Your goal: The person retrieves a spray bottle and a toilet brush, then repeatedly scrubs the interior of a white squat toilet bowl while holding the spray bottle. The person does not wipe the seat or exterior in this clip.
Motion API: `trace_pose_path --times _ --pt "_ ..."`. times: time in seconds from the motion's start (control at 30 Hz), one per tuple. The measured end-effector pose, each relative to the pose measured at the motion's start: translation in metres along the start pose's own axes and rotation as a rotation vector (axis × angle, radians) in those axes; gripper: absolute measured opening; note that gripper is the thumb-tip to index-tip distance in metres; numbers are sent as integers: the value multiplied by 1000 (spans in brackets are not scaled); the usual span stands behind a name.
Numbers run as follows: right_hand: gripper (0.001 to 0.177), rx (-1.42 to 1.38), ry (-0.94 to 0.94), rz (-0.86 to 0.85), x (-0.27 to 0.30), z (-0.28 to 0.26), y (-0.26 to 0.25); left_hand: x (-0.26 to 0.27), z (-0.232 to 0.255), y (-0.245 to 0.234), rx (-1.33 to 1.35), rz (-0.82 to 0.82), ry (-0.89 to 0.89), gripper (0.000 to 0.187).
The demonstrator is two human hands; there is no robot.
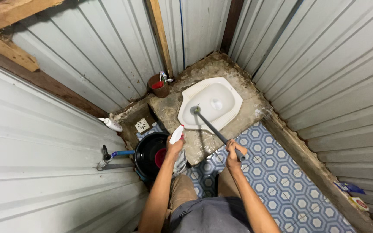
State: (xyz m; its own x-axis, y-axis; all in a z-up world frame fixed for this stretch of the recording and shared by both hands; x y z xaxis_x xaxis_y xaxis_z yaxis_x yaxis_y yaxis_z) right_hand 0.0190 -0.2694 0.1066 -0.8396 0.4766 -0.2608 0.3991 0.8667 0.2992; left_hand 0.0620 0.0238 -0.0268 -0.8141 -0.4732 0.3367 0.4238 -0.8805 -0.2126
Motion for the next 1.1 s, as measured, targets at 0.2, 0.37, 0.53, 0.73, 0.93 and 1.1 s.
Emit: trace_pose_path --times 0.2,0.37,0.53,0.73,0.93,1.1 --pt "29 -24 22 -31 6 -2 1 4 7 0 -36 -65 -5 39" --pt "29 -35 59 16 6 4 -2 6 14 -3 -64 18 13 31" --pt "28 -88 78 96 -3 5 -1 28 35 -13 -44 -78 32 34" --pt "23 130 119 -161 -11 -14 0 52 54 -17 -261 25 -11 36" --pt "29 125 134 -285 -74 13 11 52 77 8 -175 60 63 39" --pt "25 54 172 -460 -105 18 -3 61 95 43 -118 141 -91 36"
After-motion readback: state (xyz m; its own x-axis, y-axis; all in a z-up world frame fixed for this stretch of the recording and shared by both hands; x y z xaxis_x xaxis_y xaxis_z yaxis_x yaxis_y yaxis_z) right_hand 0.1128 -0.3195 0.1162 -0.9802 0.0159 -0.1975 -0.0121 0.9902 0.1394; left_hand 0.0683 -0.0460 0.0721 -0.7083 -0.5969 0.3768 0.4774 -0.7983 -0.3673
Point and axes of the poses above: each hand's wrist, its own x-axis away from the middle knuckle, its own y-axis out of the palm, z = x × y, the point moved 7 cm from there along -x, towards the middle knuckle, and after that the axes turned 10 degrees about z, right-handed, at the moved point
